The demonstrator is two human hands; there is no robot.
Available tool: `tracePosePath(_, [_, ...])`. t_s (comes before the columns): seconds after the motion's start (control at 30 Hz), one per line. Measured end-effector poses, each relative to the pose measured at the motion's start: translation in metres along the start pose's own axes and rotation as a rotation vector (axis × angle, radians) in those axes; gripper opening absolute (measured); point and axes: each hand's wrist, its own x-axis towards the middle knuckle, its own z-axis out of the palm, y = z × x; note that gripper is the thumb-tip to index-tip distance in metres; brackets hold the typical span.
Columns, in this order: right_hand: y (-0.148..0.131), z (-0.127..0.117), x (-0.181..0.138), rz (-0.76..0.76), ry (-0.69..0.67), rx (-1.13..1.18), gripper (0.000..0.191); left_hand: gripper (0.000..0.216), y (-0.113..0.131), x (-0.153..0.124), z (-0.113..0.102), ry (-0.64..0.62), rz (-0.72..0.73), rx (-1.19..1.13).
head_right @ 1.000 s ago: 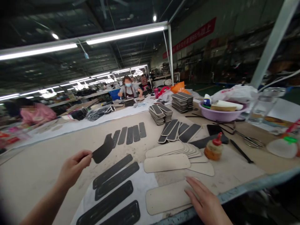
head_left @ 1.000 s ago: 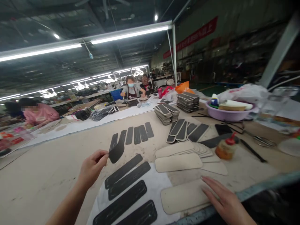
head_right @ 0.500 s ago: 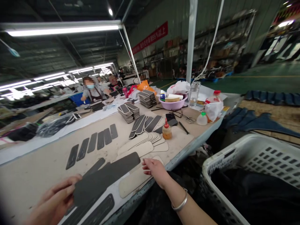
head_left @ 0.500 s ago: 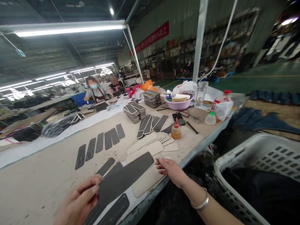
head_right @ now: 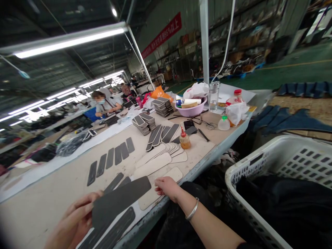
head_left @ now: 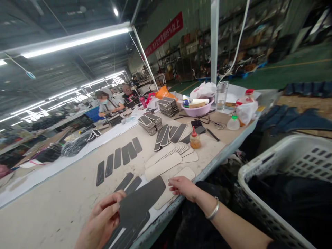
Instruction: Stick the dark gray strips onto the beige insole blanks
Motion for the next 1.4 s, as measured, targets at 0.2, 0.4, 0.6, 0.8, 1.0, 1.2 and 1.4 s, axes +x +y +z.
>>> tracePosePath(0.2, [-0.006, -0.007, -0.003, -0.028, 0.040, -0.081, 0.023, 0.026, -0.005, -0.003, -0.004, 0.058, -0.014, 0.014])
tracePosePath(0.4, [-0.019, -0.055, -0.004, -0.115, 0.247, -0.401, 0.026, 0.022, -0.049, 0.019, -0.009, -0.032, -0.078, 0.167])
tracePosePath(0.6, [-0.026, -0.095, 0.009, -0.165, 0.481, -0.787, 0.025, 0.018, -0.098, 0.065, 0.004, -0.029, -0.106, 0.538])
tracePosePath(0.8, [-0.021, -0.098, 0.016, -0.142, 0.557, -1.012, 0.017, 0.016, -0.126, 0.099, 0.008, -0.038, -0.147, 0.764])
tracePosePath(1.0, [-0.023, -0.099, 0.020, -0.085, 0.595, -1.125, 0.019, 0.014, -0.137, 0.111, 0.007, -0.141, -0.209, 0.854])
tracePosePath(1.2, [-0.024, -0.099, 0.023, -0.022, 0.560, -1.184, 0.024, 0.016, -0.136, 0.114, 0.009, -0.171, -0.319, 0.821])
tracePosePath(1.4, [-0.018, -0.108, 0.028, -0.015, 0.516, -1.229, 0.029, 0.013, -0.140, 0.119, 0.002, -0.238, -0.333, 0.846])
